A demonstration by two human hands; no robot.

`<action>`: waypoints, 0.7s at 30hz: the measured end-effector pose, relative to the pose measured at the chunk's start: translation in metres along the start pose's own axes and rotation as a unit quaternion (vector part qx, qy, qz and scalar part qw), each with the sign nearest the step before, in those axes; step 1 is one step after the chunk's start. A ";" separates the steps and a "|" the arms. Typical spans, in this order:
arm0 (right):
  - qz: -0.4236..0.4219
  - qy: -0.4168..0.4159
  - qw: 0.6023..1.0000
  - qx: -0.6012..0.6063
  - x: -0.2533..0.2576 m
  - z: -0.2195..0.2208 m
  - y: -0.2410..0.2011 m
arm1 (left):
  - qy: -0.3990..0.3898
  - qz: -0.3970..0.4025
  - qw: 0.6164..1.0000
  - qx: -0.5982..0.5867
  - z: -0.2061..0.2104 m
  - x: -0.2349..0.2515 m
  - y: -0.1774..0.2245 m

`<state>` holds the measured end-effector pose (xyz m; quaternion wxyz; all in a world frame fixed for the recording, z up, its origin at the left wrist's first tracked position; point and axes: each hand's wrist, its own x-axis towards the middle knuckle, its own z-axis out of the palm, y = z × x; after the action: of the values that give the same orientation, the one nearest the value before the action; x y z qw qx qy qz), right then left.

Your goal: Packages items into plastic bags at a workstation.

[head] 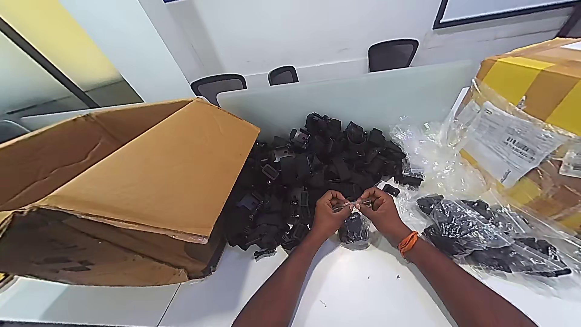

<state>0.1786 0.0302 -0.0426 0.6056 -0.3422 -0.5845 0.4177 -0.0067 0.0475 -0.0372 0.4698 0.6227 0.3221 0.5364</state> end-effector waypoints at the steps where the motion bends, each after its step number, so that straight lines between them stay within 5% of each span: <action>1: -0.005 0.000 1.000 -0.001 0.000 0.001 -0.001 | 0.000 0.004 1.000 0.005 0.000 0.000 0.000; 21: 0.009 0.030 0.999 -0.029 0.006 -0.013 -0.009 | -0.015 0.006 1.000 -0.004 -0.005 0.003 0.004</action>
<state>0.1923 0.0330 -0.0332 0.6089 -0.3771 -0.5749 0.3956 -0.0110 0.0501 -0.0328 0.4737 0.6307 0.3097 0.5310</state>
